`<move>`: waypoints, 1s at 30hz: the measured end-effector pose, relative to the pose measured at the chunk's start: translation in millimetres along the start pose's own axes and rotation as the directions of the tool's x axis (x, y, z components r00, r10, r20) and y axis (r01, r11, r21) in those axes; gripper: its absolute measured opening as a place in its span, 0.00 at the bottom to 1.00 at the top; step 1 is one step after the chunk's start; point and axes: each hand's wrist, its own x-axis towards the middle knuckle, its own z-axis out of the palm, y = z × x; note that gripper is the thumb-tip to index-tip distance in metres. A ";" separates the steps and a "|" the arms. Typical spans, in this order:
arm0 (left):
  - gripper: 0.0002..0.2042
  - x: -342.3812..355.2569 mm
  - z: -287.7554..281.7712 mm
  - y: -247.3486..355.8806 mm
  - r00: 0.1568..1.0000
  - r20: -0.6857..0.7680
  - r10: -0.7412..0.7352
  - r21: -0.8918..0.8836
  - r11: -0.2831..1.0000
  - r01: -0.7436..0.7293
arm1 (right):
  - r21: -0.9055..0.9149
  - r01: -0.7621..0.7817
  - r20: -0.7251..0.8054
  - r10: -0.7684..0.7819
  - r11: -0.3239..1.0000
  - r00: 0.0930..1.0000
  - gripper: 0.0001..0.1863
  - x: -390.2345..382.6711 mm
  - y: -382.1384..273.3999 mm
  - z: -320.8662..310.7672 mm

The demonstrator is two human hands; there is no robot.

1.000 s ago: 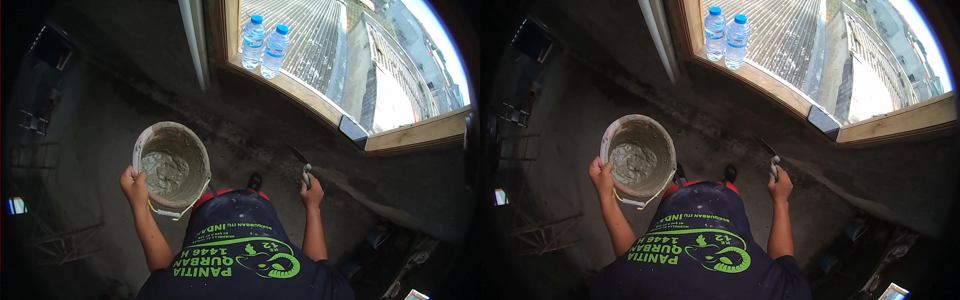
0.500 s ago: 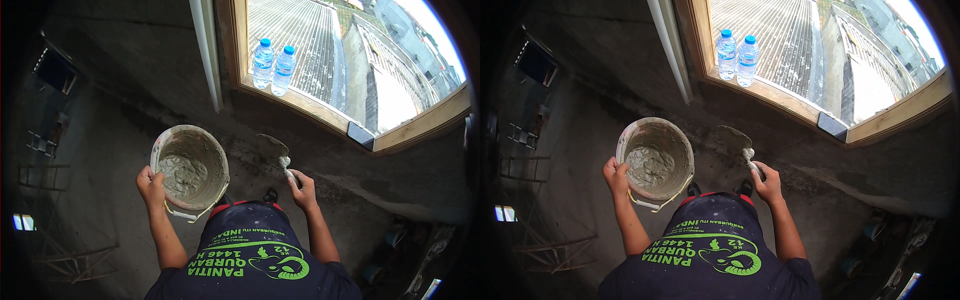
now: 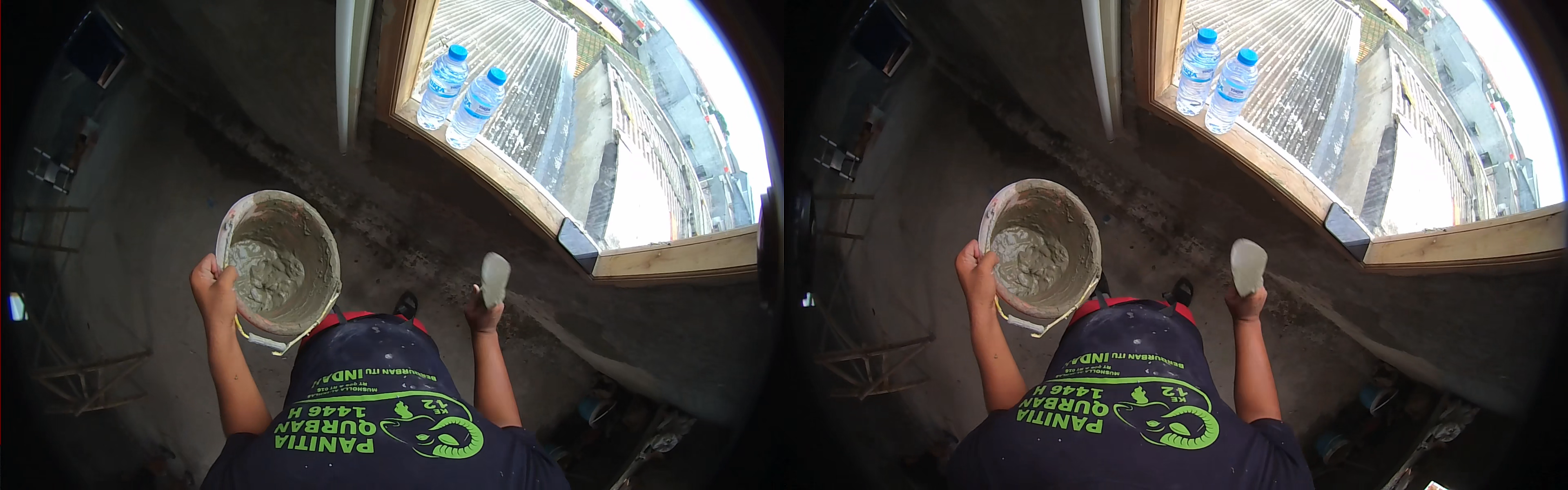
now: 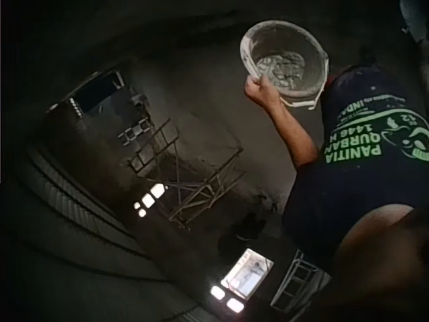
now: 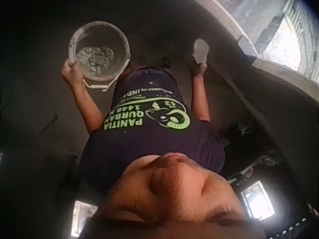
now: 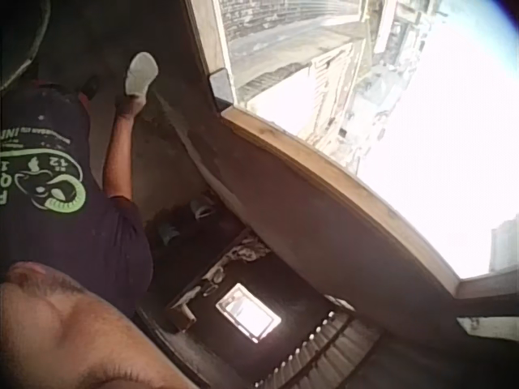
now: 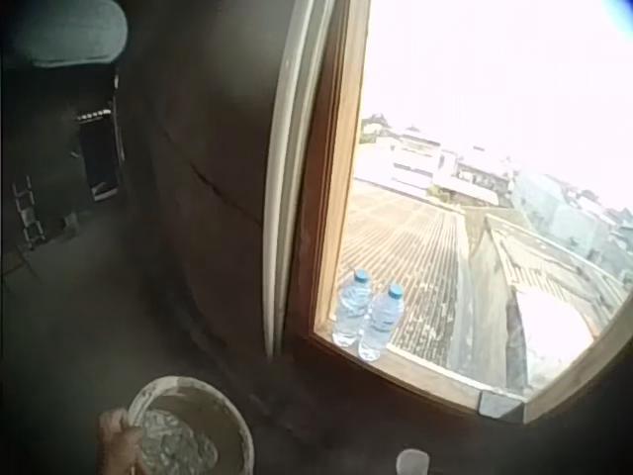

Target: The person scoops mortar from a bucket using a trowel and applies it onto a wall, smoothing it across the surface.

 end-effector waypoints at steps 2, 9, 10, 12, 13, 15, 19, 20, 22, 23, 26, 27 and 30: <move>0.14 0.0 -12.0 -14.5 1.000 -0.014 0.024 0.025 0.999 -0.024 | -0.623 -0.493 0.557 0.787 0.607 0.265 0.10 -94.6 52.8 20.3; 0.12 -19.5 -24.3 -4.0 0.990 -0.118 -0.084 -0.083 0.994 0.074 | -0.517 -0.851 0.551 0.796 0.091 -0.250 0.24 -266.3 72.5 -104.6; 0.12 -13.2 -18.3 -5.1 0.989 -0.125 -0.081 -0.083 0.994 0.071 | -0.401 -0.916 0.594 0.769 0.029 -0.236 0.21 -255.5 75.0 -98.8; 0.12 -4.4 -8.0 -6.8 0.990 -0.116 -0.074 -0.072 0.995 0.066 | -0.135 -0.983 0.718 0.672 -0.122 -0.182 0.20 -204.4 73.6 -77.3; 0.12 -3.0 -5.8 -7.2 0.995 -0.083 -0.054 -0.021 0.998 0.052 | 0.003 -0.977 0.789 0.601 -0.215 -0.130 0.19 -153.6 58.8 -68.6; 0.14 4.6 1.6 -2.6 1.000 -0.019 0.000 0.064 0.998 0.001 | 0.152 -0.919 0.924 0.382 -0.363 0.003 0.22 -80.9 40.1 -55.4; 0.15 4.1 3.5 9.0 1.000 0.013 0.000 0.044 0.999 0.000 | 0.245 -0.844 0.956 -0.025 -0.477 0.292 0.25 12.4 -12.2 -53.0; 0.14 4.8 -4.1 -2.4 1.000 0.019 0.013 -0.017 1.000 -0.013 | 0.253 -0.842 0.952 -0.033 -0.476 0.305 0.25 27.5 -26.5 -56.3; 0.14 -2.5 -1.7 12.2 1.000 0.011 0.020 -0.085 0.996 -0.019 | 0.254 -0.837 0.925 -0.131 -0.485 0.357 0.26 50.0 -55.3 -65.2; 0.13 -6.5 0.7 19.5 1.000 0.006 0.016 -0.150 0.989 -0.015 | 0.252 -0.839 0.922 -0.144 -0.482 0.359 0.26 58.7 -69.4 -69.7; 0.13 -8.3 5.8 36.0 1.000 0.003 0.014 -0.177 0.984 -0.014 | 0.317 -0.880 0.909 -0.153 -0.353 0.388 0.27 85.8 -108.0 -81.8; 0.13 -6.9 8.6 42.3 0.999 0.028 0.020 -0.189 0.982 -0.015 | 0.424 -0.887 0.888 -0.107 -0.184 0.446 0.24 95.8 -120.6 -86.6; 0.13 -0.9 19.3 52.7 0.994 0.092 0.052 -0.220 0.975 -0.030 | 0.607 -0.751 0.779 -0.008 0.260 0.627 0.19 97.9 -149.0 -69.8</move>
